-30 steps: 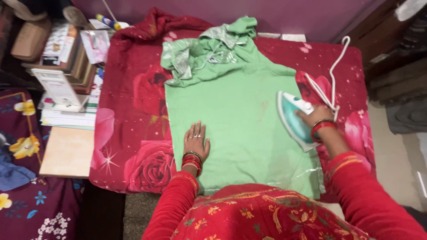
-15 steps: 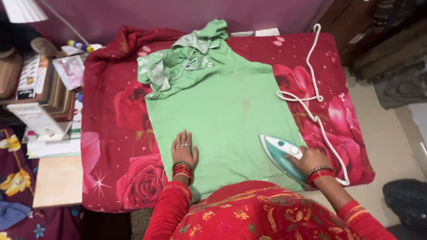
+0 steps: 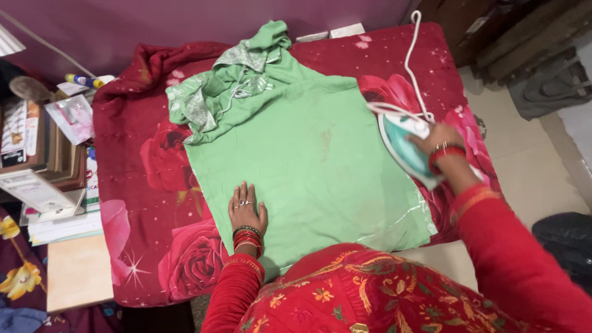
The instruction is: The person irons a light green hoodie on a bed. They smooth the fabric with their hands, use a white and teal iron to press the garment, and adjust the hoodie's position to cover different areas.
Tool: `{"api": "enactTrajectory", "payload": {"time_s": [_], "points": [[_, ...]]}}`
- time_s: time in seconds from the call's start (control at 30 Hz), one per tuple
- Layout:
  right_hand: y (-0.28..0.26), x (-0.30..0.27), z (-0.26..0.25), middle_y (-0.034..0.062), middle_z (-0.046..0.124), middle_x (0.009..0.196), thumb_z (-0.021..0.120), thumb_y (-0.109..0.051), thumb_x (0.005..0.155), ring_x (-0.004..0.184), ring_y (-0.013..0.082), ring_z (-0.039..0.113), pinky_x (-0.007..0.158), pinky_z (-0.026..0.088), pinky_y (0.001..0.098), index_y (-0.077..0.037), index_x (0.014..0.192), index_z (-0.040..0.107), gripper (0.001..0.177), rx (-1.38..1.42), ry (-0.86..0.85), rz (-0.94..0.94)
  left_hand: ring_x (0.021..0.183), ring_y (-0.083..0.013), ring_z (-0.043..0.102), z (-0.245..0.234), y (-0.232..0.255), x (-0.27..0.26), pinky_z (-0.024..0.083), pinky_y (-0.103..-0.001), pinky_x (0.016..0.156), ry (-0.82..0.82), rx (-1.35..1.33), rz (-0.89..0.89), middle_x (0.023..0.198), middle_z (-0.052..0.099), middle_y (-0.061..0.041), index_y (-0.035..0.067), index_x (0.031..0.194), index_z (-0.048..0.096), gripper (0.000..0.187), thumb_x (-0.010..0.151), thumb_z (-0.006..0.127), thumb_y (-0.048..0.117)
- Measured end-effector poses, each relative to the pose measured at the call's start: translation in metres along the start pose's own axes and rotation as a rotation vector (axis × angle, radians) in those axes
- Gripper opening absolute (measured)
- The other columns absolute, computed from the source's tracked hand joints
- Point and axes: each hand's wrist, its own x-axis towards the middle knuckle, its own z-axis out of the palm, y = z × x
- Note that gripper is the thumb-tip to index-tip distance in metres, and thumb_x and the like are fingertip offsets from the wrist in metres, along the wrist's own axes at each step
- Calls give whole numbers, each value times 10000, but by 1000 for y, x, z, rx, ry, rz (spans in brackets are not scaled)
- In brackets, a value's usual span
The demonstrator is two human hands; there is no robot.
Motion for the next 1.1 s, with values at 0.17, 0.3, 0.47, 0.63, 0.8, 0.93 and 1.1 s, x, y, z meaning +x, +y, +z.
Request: {"api": "enactTrajectory", "payload": {"time_s": [0.17, 0.3, 0.47, 0.63, 0.8, 0.93, 1.1], "points": [[7, 56, -14, 235, 747, 976, 760, -669, 855, 872, 387, 720, 799, 564, 497, -53, 1101, 754, 663, 203, 186, -10, 1526, -308, 271, -1, 0, 1, 189, -491, 1227, 19, -1, 11, 1634, 360, -139, 66, 1506, 463, 642, 918, 526, 314], [43, 69, 37, 201, 723, 1007, 845, -401, 997, 896, 344, 697, 811, 547, 456, -10, 1113, 687, 438, 627, 688, -193, 1529, -317, 282, 0, 0, 1, 197, -492, 1233, 24, -11, 10, 1628, 371, -140, 65, 1500, 471, 636, 917, 539, 310], [78, 36, 102, 77, 694, 1031, 789, -40, 908, 898, 184, 668, 828, 527, 348, 12, 1153, 632, 296, 1138, 589, -158, 1528, -317, 286, -2, 0, 2, 204, -494, 1233, 16, -13, -3, 1626, 376, -137, 68, 1496, 473, 634, 915, 541, 313], [94, -8, 131, 24, 665, 956, 737, 119, 798, 856, 134, 672, 781, 550, 281, -31, 1069, 639, 325, 1461, 341, 23, 1527, -321, 280, -3, 2, 0, 203, -497, 1229, 20, -15, 12, 1636, 368, -145, 55, 1504, 468, 633, 927, 529, 307], [83, 5, 135, 13, 652, 933, 688, 205, 710, 820, 133, 651, 718, 539, 279, -39, 1024, 641, 400, 1579, 427, 91, 1535, -317, 276, -1, 1, -1, 198, -492, 1238, 34, -4, 27, 1642, 361, -141, 58, 1512, 469, 632, 932, 515, 308], [81, 14, 135, 38, 638, 898, 652, 221, 668, 789, 162, 655, 695, 547, 307, -23, 960, 609, 383, 1727, 474, 60, 1538, -321, 270, 1, 0, -1, 194, -489, 1238, 22, 10, 31, 1648, 353, -148, 49, 1521, 462, 634, 946, 501, 312], [81, 6, 137, 41, 645, 864, 705, 213, 700, 801, 167, 680, 719, 575, 312, -31, 888, 581, 332, 1658, 434, 66, 1549, -315, 263, 3, 0, -2, 188, -487, 1247, 41, 3, 39, 1661, 346, -146, 50, 1526, 456, 630, 956, 492, 316]]}}
